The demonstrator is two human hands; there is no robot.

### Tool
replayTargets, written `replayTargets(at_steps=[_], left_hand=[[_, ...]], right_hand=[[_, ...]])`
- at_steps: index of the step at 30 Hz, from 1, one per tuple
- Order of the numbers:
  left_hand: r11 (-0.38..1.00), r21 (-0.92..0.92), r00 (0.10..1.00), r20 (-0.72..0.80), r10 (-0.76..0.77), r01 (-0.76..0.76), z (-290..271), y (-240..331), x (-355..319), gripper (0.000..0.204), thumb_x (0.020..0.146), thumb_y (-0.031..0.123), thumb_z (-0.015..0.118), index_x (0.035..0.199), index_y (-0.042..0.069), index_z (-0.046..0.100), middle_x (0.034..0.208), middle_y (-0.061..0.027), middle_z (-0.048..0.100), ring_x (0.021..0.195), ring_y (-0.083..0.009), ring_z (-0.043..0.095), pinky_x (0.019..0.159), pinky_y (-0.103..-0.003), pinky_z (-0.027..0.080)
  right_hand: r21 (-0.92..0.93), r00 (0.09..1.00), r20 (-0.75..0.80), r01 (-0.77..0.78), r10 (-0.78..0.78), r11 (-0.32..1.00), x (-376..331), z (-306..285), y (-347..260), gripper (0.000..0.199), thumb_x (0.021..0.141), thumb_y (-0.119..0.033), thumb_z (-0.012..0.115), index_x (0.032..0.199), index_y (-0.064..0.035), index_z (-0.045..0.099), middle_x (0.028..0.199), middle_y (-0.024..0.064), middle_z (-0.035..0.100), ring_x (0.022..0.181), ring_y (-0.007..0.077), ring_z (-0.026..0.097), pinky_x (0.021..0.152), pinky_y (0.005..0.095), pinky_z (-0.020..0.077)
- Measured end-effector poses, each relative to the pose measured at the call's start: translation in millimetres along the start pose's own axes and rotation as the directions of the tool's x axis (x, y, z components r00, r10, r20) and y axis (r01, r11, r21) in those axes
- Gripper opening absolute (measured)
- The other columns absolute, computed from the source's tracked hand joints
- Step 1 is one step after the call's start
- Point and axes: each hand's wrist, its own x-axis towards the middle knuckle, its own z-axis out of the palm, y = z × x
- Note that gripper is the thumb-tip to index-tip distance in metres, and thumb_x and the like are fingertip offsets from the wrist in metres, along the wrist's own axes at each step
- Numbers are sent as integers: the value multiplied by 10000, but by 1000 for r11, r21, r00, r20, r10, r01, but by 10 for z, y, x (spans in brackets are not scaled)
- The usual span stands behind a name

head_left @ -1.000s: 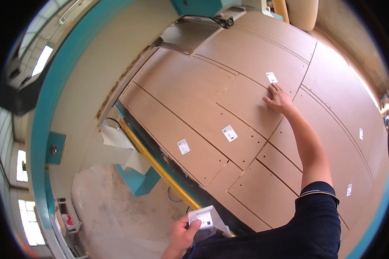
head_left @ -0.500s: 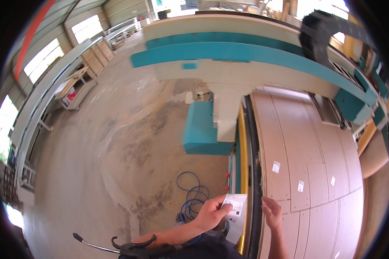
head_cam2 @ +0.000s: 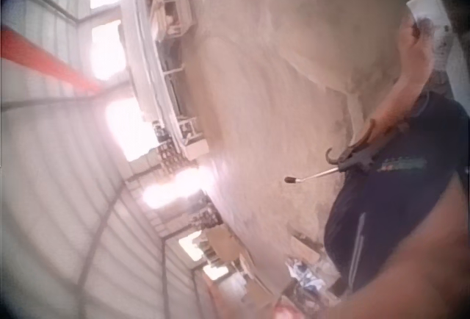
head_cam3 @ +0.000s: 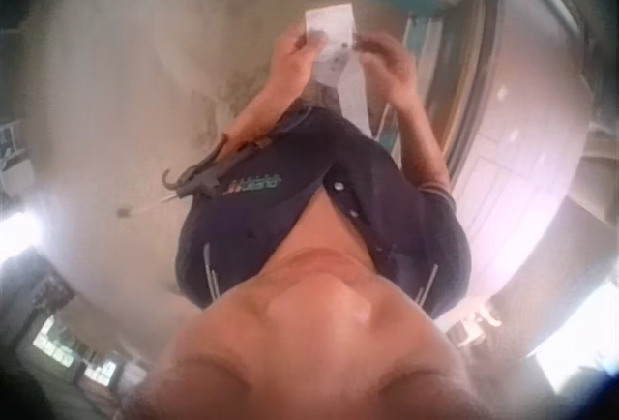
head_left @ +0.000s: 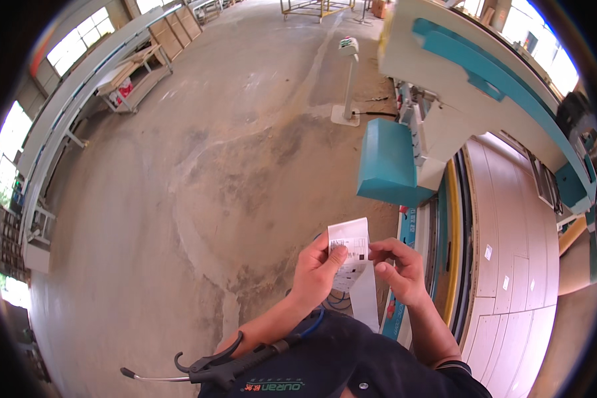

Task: The person peels adhesive labels from a strip and applies them to specific sections of large wood panels positioned on an industrial machine.

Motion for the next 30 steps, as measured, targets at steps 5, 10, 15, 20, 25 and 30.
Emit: replayTargets(at_steps=[5, 10, 15, 20, 25, 30], left_hand=[[997, -55, 998, -49, 43, -46, -686, 393, 2, 273, 934, 69, 465, 1193, -13, 486, 1034, -54, 598, 915, -101, 560, 792, -248, 453], [988, -118, 992, -85, 89, -98, -1095, 506, 154, 297, 927, 95, 495, 1201, -17, 478, 1059, -56, 594, 949, -109, 553, 835, -260, 440], [999, 20, 996, -72, 49, -48, -1395, 536, 471, 282, 903, 37, 514, 1178, -24, 509, 1064, -58, 595, 969, -111, 546, 856, -259, 428], [991, 123, 991, -128, -36, 52, -1721, 574, 1061, 234, 902, 45, 508, 1117, -30, 563, 1043, -70, 615, 936, -122, 570, 825, -275, 454], [957, 255, 975, -202, -87, 138, -1875, 690, 1746, 242, 879, 44, 531, 1105, -25, 578, 981, -46, 618, 879, -102, 557, 787, -239, 444], [956, 287, 974, -227, 5, 62, -2031, 809, 2354, 211, 862, 68, 556, 1038, -39, 599, 938, -66, 634, 838, -117, 575, 775, -262, 450]], right_hand=[[68, 992, 124, -44, 35, 997, 564, 762, 22, 249, 769, -10, 618, 1013, 28, 583, 792, 36, 607, 730, 89, 540, 685, 241, 436], [122, 987, 153, -65, 46, 990, 996, 1087, 219, 236, 778, 59, 594, 1012, 30, 586, 816, 32, 605, 758, 86, 549, 715, 236, 442], [320, 991, 102, -113, 84, 941, 1448, 1230, 522, 238, 797, 71, 584, 1029, 20, 584, 840, 16, 589, 779, 84, 541, 735, 232, 441], [379, 991, 82, -130, 107, 916, 2009, 1281, 891, 258, 800, 68, 581, 1054, 23, 566, 824, 8, 576, 780, 80, 542, 748, 232, 447], [385, 990, 19, -136, 140, 913, 2608, 1143, 1107, 290, 803, 50, 587, 1087, -2, 557, 801, 11, 572, 758, 73, 545, 715, 226, 458], [251, 994, 41, -104, 97, 962, 3269, 1006, 1131, 289, 808, 9, 597, 1094, -10, 559, 785, 17, 579, 732, 72, 540, 688, 240, 462]])
